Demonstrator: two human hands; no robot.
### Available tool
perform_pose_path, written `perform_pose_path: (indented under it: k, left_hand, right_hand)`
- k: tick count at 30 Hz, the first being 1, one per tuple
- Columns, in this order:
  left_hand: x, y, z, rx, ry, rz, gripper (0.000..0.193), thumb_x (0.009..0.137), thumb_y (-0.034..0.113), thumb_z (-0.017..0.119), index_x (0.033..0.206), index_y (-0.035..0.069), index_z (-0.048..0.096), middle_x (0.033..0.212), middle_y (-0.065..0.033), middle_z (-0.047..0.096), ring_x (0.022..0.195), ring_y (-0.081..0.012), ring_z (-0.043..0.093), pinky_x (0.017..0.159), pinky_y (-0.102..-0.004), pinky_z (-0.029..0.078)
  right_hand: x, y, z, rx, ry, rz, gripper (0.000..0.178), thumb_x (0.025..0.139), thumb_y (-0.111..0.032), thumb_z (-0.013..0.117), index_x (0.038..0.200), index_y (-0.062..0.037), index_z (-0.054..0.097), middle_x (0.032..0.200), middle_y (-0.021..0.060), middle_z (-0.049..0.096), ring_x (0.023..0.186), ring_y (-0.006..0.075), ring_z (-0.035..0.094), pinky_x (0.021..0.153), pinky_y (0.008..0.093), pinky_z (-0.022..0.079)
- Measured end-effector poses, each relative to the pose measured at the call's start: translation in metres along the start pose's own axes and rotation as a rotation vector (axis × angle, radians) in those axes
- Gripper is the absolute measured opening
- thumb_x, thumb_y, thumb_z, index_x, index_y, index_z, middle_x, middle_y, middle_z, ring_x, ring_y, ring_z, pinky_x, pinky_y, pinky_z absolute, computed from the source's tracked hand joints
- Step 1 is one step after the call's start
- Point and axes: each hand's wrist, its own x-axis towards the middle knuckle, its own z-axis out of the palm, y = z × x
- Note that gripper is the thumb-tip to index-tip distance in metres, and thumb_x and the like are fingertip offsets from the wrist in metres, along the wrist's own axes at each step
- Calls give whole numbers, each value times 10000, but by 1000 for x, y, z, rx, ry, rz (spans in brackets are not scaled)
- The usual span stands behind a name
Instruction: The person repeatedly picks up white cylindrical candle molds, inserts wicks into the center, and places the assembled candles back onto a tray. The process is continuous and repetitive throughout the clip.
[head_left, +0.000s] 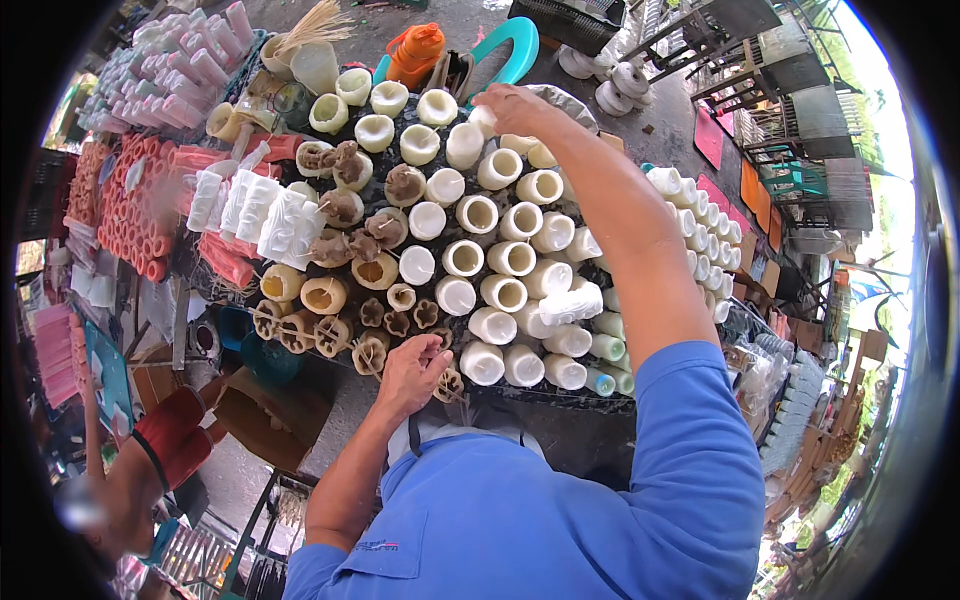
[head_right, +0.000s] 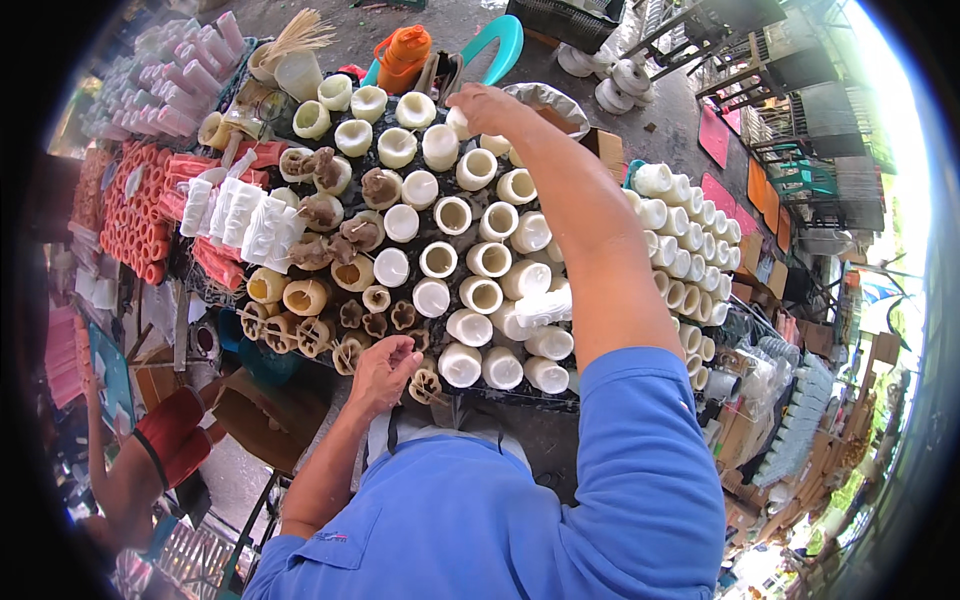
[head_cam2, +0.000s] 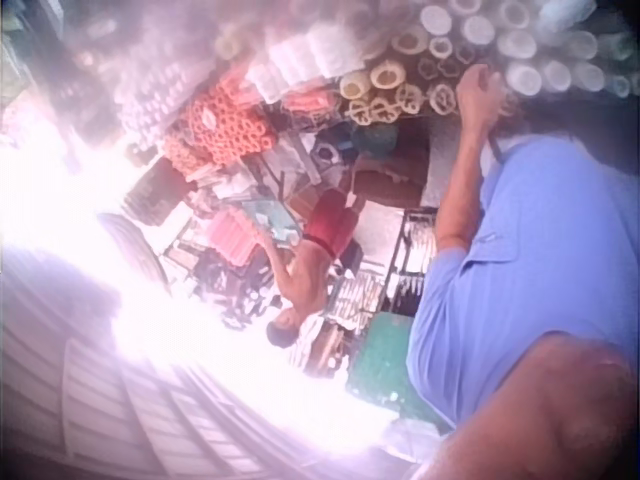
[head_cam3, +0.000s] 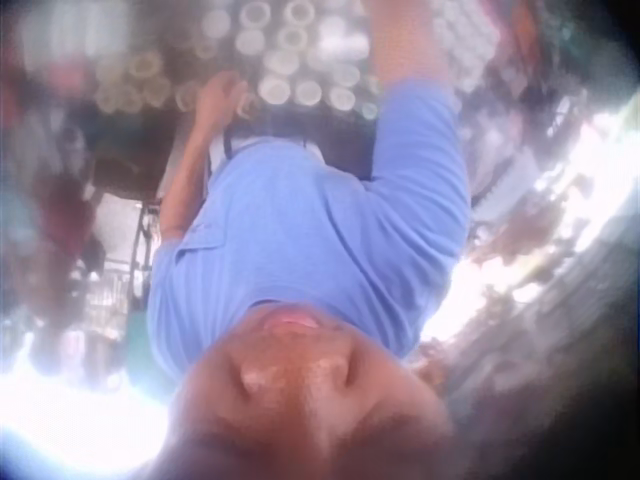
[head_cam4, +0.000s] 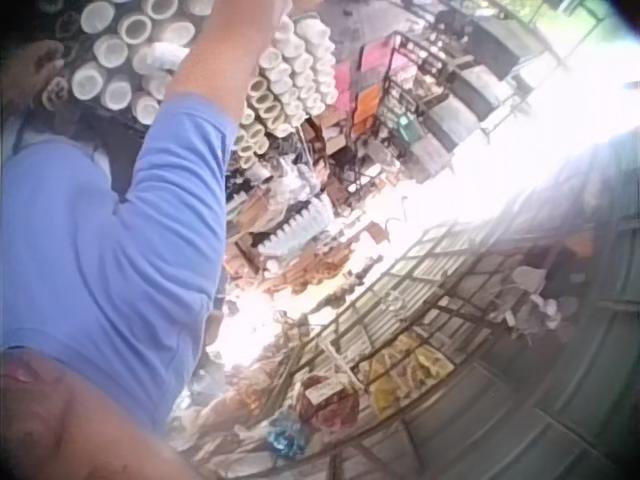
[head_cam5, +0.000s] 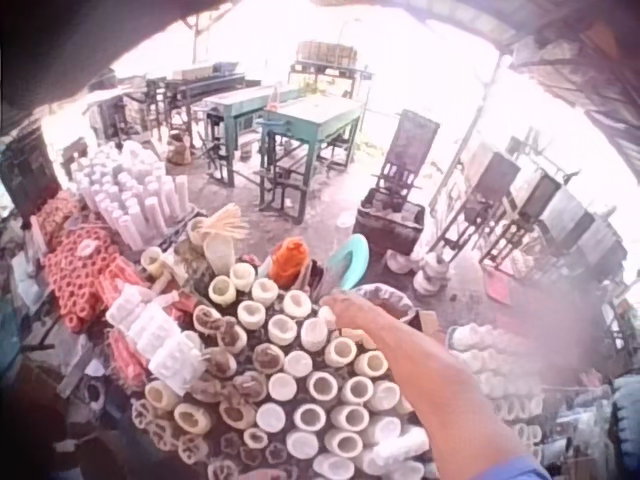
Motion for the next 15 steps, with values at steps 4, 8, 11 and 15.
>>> perform_pose_path:
  k: [4, 8, 11, 15]
  left_hand:
    - [23, 10, 7, 364, 210, 343, 506, 902, 220, 817, 1313, -14, 635, 1151, -161, 690, 866, -326, 716, 802, -416, 587]
    - [60, 20, 32, 549, 153, 352, 682, 844, 277, 858, 1343, -51, 529, 1146, -219, 635, 864, -404, 722, 739, -459, 598]
    - [82, 22, 48, 580, 131, 265, 682, 806, 316, 875, 1271, -45, 531, 1026, -225, 658, 848, -412, 723, 725, -485, 597]
    - [88, 19, 48, 548, 133, 211, 514, 829, 310, 844, 1125, -16, 579, 956, -225, 705, 860, -435, 724, 766, -520, 589]
  right_hand:
    - [0, -10, 19, -66, 44, 36, 653, 905, -97, 695, 1542, -136, 556, 1429, 177, 602, 1327, 357, 601, 1147, 440, 482]
    - [-27, -27, 23, -166, 268, 84, 615, 918, -112, 685, 1522, -134, 568, 1415, 181, 617, 1321, 372, 607, 1137, 465, 488]
    - [-72, -52, 11, 52, 406, 111, 598, 905, -132, 706, 1491, -110, 588, 1397, 192, 633, 1299, 383, 622, 1122, 474, 500]
    - [-161, -104, 16, 367, 544, 131, 483, 910, -244, 791, 1334, -39, 684, 1392, 205, 667, 1296, 396, 632, 1129, 450, 486]
